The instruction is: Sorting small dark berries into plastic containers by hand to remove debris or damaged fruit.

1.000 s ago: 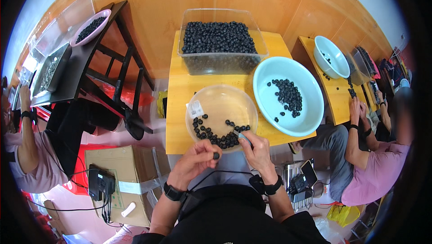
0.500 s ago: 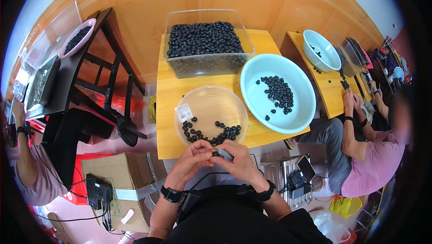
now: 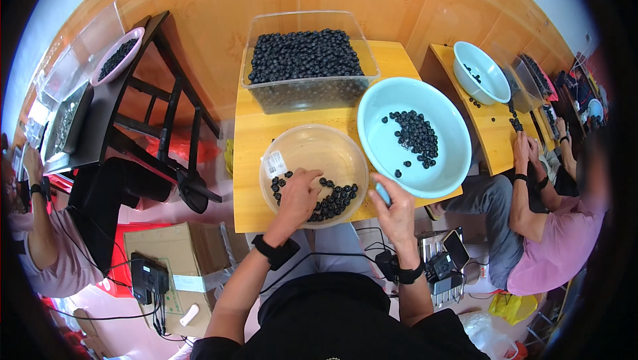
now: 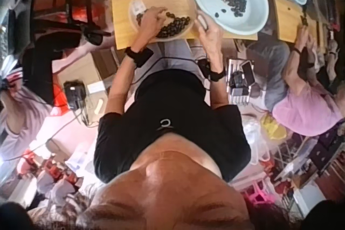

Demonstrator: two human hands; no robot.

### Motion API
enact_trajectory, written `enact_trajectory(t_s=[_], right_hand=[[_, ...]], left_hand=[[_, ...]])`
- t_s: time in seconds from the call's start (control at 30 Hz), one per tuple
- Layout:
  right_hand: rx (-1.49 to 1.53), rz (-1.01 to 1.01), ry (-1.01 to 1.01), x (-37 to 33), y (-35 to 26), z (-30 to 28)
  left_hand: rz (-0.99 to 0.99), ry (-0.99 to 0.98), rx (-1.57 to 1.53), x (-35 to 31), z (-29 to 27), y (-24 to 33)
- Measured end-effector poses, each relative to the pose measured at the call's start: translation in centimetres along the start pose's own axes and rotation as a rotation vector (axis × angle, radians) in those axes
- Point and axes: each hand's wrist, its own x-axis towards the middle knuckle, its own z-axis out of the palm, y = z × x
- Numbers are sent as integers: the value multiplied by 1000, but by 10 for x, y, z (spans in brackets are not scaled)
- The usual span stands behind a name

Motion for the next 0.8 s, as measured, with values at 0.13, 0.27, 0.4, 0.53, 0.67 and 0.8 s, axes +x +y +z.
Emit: enact_trajectory(t_s=[0.13, 0.27, 0.4, 0.53, 0.67, 0.8], right_hand=[[37, 114, -92, -12, -2, 8], [57, 98, -83, -18, 7, 11], [43, 135, -131, -19, 5, 15], [56, 77, -104, -21, 6, 22], [90, 115, -162, -23, -4, 24], [222, 82, -300, -25, -22, 26]], left_hand=[[119, -38, 107, 14, 16, -8], [109, -164, 241, 18, 23, -18], [140, -125, 226, 16, 20, -20], [-1, -201, 35, 13, -7, -9], [-367, -385, -768, -10, -43, 1], [-410, -355, -1237, -40, -45, -3]])
